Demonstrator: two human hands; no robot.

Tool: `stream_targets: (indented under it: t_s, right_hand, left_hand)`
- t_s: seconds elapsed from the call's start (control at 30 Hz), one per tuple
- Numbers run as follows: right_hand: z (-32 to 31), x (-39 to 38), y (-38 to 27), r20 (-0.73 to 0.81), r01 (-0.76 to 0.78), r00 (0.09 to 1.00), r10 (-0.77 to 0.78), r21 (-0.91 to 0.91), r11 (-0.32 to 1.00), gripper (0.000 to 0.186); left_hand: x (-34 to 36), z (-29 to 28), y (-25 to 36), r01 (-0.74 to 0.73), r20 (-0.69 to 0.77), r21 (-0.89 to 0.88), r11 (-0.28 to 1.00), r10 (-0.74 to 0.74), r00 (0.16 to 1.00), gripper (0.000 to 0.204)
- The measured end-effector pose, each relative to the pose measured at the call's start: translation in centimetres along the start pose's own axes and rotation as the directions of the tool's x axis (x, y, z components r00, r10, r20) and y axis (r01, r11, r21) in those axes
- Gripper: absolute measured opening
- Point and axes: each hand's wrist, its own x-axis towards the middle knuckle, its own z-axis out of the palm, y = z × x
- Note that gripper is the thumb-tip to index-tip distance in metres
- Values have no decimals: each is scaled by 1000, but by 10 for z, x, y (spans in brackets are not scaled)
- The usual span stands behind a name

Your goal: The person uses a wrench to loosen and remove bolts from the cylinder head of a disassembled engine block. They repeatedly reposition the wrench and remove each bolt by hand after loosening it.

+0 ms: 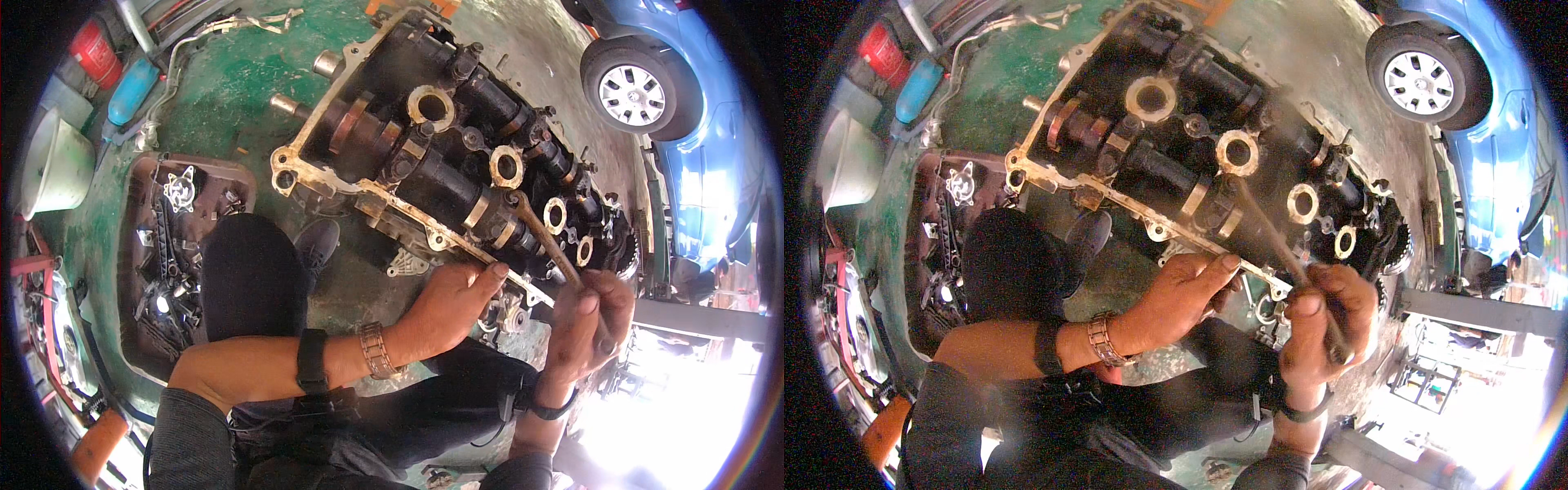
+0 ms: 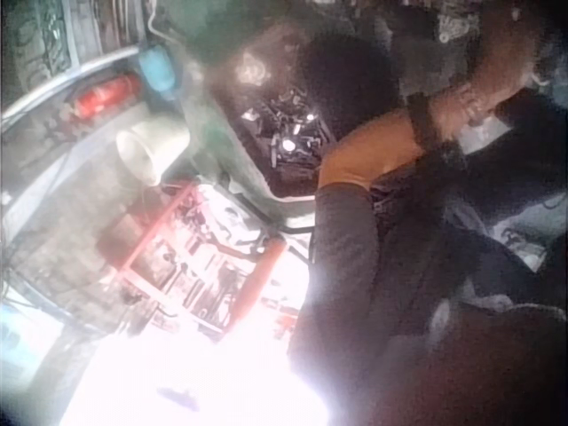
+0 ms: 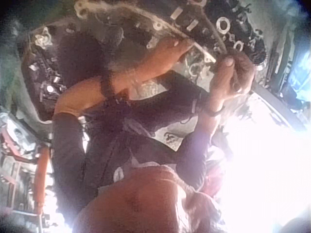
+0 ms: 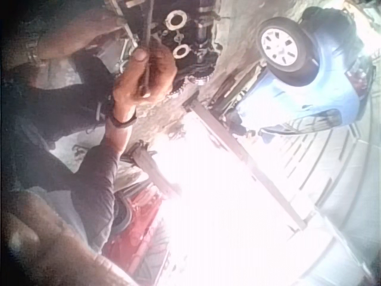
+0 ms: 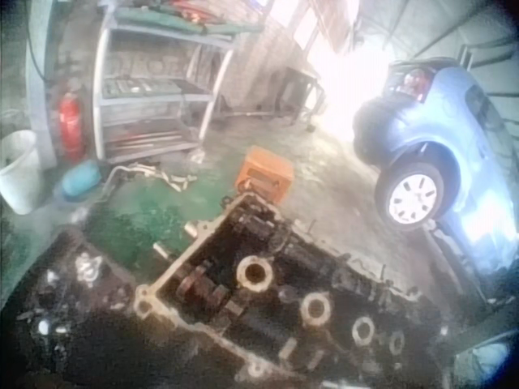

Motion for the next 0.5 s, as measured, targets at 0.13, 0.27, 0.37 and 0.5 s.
stream_targets:
  t_s: [0.13,0.27,0.37,0.5]
  right_hand:
    - [-6,-2,-11,215,152,971,-107,-205,967,35]
    - [-1,7,-24,432,445,855,-288,-324,835,39]
    - [9,12,-32,492,551,782,-382,-261,793,37]
    - [19,17,-40,517,564,768,-378,-264,783,35]
  left_hand:
    - [0,2,3,-13,-25,73,997,15,1000,55]
    - [0,2,4,-15,-27,54,998,17,999,54]
    - [1,1,1,-40,-17,56,998,41,999,54]
    - [2,2,-6,-165,-42,90,982,169,985,53]
